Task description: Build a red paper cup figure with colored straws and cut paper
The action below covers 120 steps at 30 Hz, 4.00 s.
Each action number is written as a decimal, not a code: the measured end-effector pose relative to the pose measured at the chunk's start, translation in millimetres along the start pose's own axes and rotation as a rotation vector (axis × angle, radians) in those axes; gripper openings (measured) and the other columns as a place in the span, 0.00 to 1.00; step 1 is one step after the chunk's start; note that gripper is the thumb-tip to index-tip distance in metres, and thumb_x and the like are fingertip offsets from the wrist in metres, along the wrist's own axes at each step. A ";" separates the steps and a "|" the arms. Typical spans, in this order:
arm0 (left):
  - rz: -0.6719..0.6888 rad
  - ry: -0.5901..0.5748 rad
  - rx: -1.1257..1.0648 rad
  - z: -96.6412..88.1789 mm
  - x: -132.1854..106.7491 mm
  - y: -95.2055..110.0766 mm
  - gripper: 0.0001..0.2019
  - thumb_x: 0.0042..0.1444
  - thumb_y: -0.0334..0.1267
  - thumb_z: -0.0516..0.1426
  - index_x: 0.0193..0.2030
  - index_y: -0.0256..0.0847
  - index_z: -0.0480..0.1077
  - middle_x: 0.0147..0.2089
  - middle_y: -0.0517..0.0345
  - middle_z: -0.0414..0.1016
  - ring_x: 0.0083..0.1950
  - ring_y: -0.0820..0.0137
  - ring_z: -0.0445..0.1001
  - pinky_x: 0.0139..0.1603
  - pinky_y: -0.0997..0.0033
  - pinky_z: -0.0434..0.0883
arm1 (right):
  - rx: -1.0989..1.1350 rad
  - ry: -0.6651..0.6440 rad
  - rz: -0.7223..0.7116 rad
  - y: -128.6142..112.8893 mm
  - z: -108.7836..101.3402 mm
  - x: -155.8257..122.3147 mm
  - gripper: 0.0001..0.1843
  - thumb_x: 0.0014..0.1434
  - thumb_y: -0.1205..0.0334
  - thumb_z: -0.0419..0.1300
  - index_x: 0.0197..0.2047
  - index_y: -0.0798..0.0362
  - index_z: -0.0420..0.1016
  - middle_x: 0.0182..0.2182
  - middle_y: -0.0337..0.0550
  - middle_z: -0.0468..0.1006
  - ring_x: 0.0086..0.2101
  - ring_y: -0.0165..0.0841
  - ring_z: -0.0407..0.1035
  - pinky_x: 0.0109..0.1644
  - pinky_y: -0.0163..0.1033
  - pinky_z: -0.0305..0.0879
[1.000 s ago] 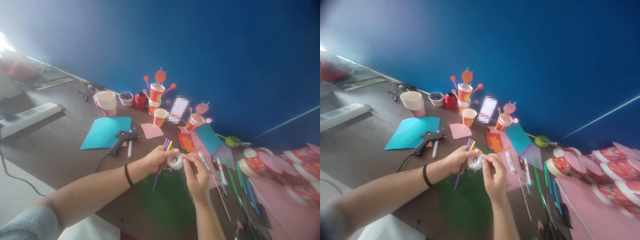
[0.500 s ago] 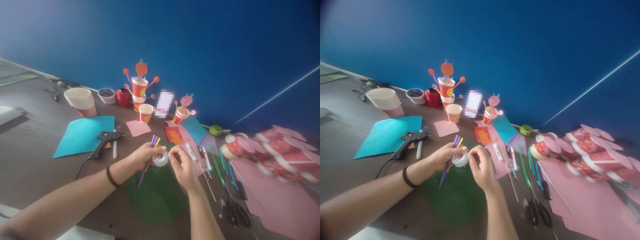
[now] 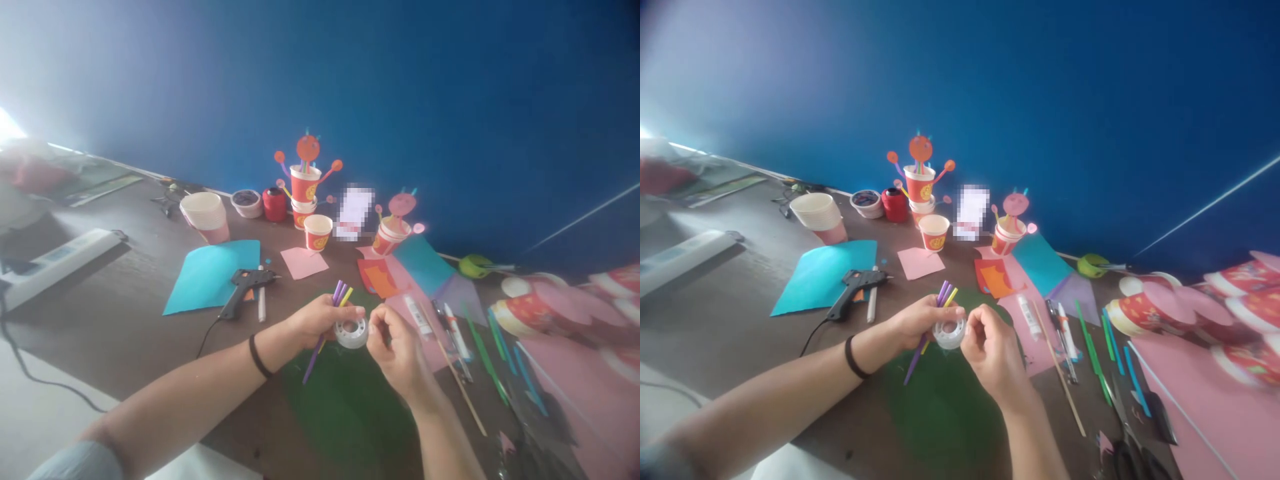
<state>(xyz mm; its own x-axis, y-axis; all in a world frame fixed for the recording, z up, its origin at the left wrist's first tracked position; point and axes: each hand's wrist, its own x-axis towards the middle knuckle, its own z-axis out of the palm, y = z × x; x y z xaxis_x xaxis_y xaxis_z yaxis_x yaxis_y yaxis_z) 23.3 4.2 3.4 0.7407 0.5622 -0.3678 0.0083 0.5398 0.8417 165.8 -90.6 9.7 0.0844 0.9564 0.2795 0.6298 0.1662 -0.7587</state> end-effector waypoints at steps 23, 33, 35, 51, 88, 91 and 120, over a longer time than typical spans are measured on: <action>-0.071 -0.026 -0.210 -4.4 4.0 2.7 0.21 0.34 0.48 0.68 0.23 0.33 0.65 0.17 0.63 0.66 0.16 0.79 0.63 0.15 0.79 0.58 | 0.391 0.122 0.096 -0.3 2.2 -4.1 0.12 0.60 0.60 0.55 0.48 0.47 0.63 0.32 0.36 0.64 0.24 0.26 0.60 0.24 0.31 0.58; -0.052 -0.046 -0.217 -7.3 7.3 -0.5 0.21 0.37 0.48 0.67 0.23 0.33 0.66 0.16 0.65 0.64 0.15 0.79 0.62 0.20 0.74 0.68 | 0.346 0.167 0.029 0.6 9.2 1.9 0.03 0.57 0.61 0.59 0.35 0.51 0.72 0.32 0.39 0.67 0.29 0.30 0.66 0.30 0.35 0.62; -0.036 -0.043 -0.202 -6.2 6.7 0.0 0.21 0.36 0.49 0.68 0.23 0.33 0.65 0.16 0.65 0.64 0.15 0.79 0.62 0.19 0.74 0.67 | 0.336 0.173 0.060 -1.5 8.5 2.2 0.04 0.58 0.60 0.59 0.33 0.51 0.70 0.30 0.38 0.67 0.28 0.30 0.65 0.29 0.34 0.61; 0.005 0.008 -0.156 -6.5 5.1 8.6 0.21 0.38 0.49 0.67 0.23 0.34 0.64 0.16 0.66 0.62 0.14 0.82 0.57 0.14 0.80 0.53 | 0.298 0.060 0.158 -6.4 12.7 -4.0 0.11 0.64 0.54 0.47 0.33 0.49 0.61 0.20 0.31 0.56 0.20 0.27 0.53 0.23 0.32 0.51; 0.010 0.129 -0.172 -10.9 11.9 -0.2 0.23 0.35 0.50 0.68 0.23 0.36 0.62 0.16 0.69 0.58 0.14 0.86 0.47 0.14 0.80 0.41 | 0.458 0.232 0.137 -11.7 12.4 -0.4 0.08 0.57 0.63 0.59 0.40 0.49 0.64 0.31 0.37 0.69 0.22 0.25 0.64 0.23 0.30 0.61; 0.044 0.117 -0.093 -9.4 8.7 0.0 0.23 0.38 0.53 0.66 0.28 0.34 0.67 0.18 0.68 0.60 0.15 0.86 0.47 0.15 0.79 0.42 | 0.450 0.246 0.134 -11.7 10.8 -0.6 0.11 0.57 0.62 0.58 0.44 0.49 0.63 0.31 0.38 0.68 0.24 0.26 0.64 0.24 0.31 0.61; -0.274 -0.655 0.139 -11.0 -10.4 16.8 0.19 0.50 0.50 0.59 0.31 0.32 0.71 0.21 0.59 0.69 0.19 0.74 0.71 0.18 0.77 0.71 | 0.229 0.072 0.055 -10.7 0.2 0.6 0.11 0.59 0.54 0.57 0.36 0.51 0.75 0.28 0.39 0.66 0.28 0.31 0.61 0.32 0.37 0.59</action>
<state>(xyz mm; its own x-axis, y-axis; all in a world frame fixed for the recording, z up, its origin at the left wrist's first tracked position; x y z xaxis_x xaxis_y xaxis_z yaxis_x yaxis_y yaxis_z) 8.4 14.3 17.0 0.9499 -0.0966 -0.2973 0.3047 0.4983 0.8117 158.9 -91.7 17.8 0.1740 0.9473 0.2690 0.4319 0.1721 -0.8854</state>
